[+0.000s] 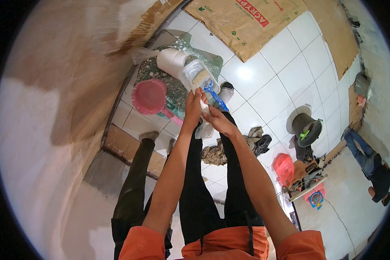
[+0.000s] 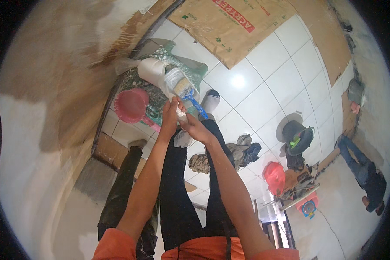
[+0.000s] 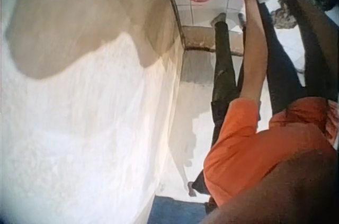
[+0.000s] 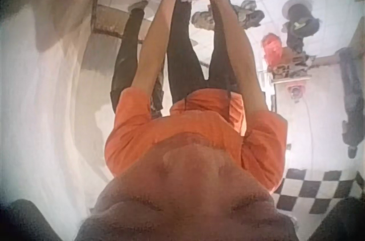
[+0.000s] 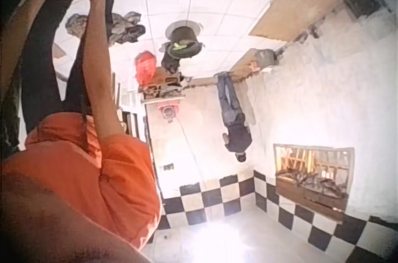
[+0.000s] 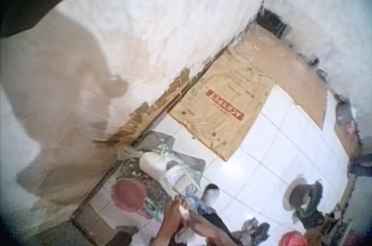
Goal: The person pours white liquid from a bottle into a small white container and stirs the mixture using a blue brush.
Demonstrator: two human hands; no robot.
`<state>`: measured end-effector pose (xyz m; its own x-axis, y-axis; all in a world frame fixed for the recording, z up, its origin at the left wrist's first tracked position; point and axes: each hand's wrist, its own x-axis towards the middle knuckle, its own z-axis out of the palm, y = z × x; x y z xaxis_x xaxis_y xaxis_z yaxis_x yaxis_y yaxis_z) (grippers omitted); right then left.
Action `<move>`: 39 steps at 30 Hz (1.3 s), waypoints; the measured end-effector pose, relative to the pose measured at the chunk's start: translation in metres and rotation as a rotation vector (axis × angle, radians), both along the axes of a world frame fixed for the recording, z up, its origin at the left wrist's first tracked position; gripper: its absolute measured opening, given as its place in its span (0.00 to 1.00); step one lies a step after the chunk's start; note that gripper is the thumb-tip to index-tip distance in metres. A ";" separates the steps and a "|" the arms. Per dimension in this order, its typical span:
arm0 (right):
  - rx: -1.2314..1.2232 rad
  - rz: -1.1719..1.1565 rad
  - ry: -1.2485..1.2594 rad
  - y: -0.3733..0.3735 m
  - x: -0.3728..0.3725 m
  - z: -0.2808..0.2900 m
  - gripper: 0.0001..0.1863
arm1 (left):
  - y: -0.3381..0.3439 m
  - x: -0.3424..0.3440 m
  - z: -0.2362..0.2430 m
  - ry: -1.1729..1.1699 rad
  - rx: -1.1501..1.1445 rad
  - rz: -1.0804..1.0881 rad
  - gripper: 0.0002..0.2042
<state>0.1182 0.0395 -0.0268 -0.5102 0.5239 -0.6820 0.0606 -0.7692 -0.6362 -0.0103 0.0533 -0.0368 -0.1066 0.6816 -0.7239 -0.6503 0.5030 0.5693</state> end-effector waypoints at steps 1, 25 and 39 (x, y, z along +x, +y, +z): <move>0.098 0.106 -0.104 0.000 0.002 -0.005 0.18 | 0.003 0.003 0.002 -0.001 -0.001 -0.021 0.11; 0.356 0.629 -0.597 0.017 -0.018 -0.014 0.14 | 0.004 -0.003 -0.027 -0.006 -0.147 -0.127 0.12; -0.368 0.137 0.017 0.033 0.002 -0.017 0.16 | 0.014 -0.020 -0.008 -0.144 -0.096 -0.185 0.11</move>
<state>0.1204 0.0721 -0.0435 -0.5709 0.1721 -0.8028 0.1701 -0.9318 -0.3207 -0.0307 0.0677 -0.0446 0.1219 0.6071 -0.7852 -0.6131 0.6682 0.4214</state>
